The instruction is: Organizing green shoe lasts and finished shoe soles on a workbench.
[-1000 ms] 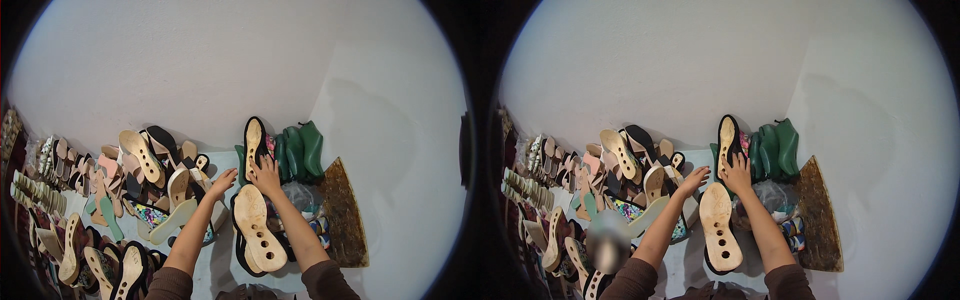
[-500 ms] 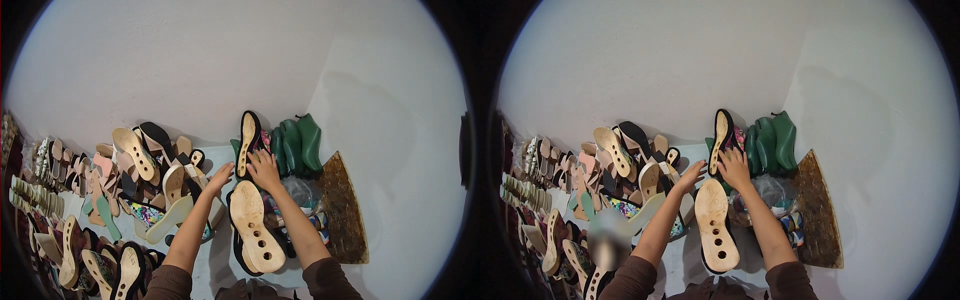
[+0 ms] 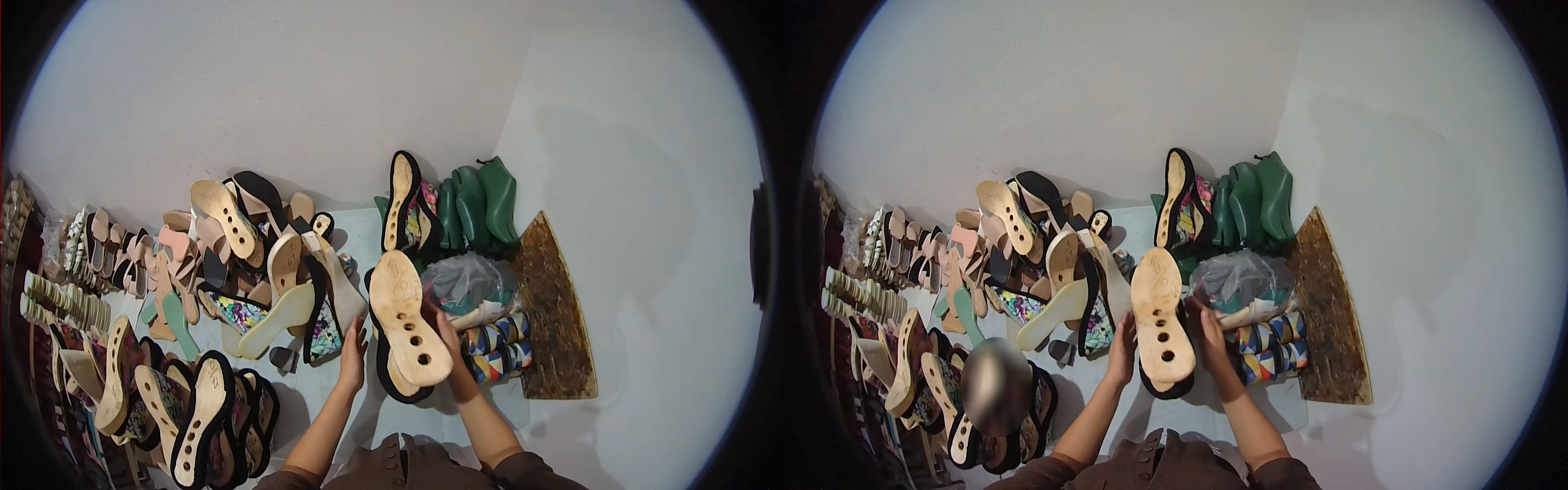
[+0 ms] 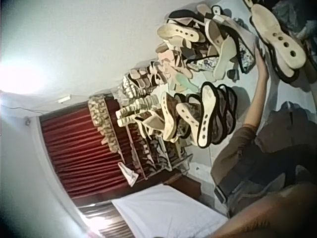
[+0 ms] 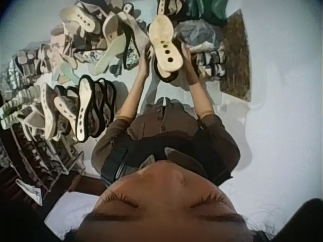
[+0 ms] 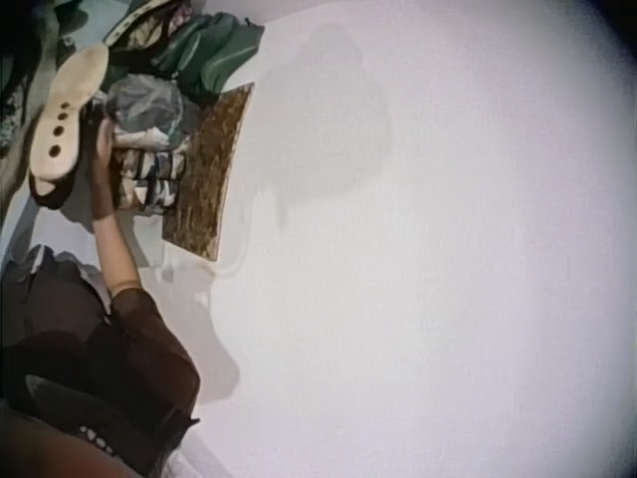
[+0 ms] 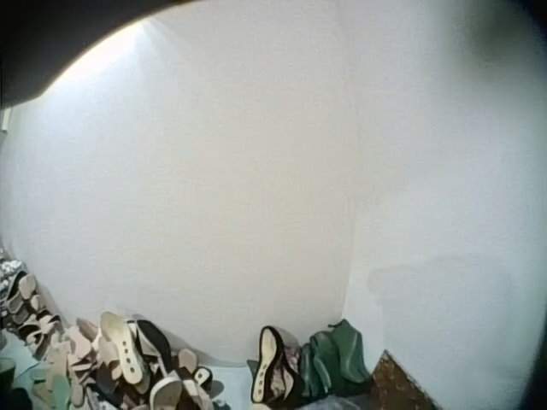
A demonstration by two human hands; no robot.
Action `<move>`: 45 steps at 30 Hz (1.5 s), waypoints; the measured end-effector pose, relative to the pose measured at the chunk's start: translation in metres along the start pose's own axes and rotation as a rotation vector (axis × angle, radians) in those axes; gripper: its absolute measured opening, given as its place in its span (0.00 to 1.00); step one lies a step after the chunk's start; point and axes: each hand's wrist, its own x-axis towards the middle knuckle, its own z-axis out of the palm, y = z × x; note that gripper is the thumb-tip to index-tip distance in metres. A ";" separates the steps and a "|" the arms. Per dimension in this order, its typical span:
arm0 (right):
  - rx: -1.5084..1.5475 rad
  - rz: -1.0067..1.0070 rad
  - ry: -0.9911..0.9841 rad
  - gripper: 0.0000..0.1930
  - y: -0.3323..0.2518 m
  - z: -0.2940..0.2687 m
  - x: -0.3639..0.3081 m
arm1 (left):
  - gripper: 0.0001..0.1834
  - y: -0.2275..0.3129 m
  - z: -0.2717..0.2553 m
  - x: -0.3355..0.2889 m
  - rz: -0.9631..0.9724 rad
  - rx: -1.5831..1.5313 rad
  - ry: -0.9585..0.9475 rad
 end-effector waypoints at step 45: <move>0.321 0.365 -0.094 0.29 0.065 -0.090 -0.154 | 0.32 -0.065 0.095 -0.111 -0.028 -0.086 -0.089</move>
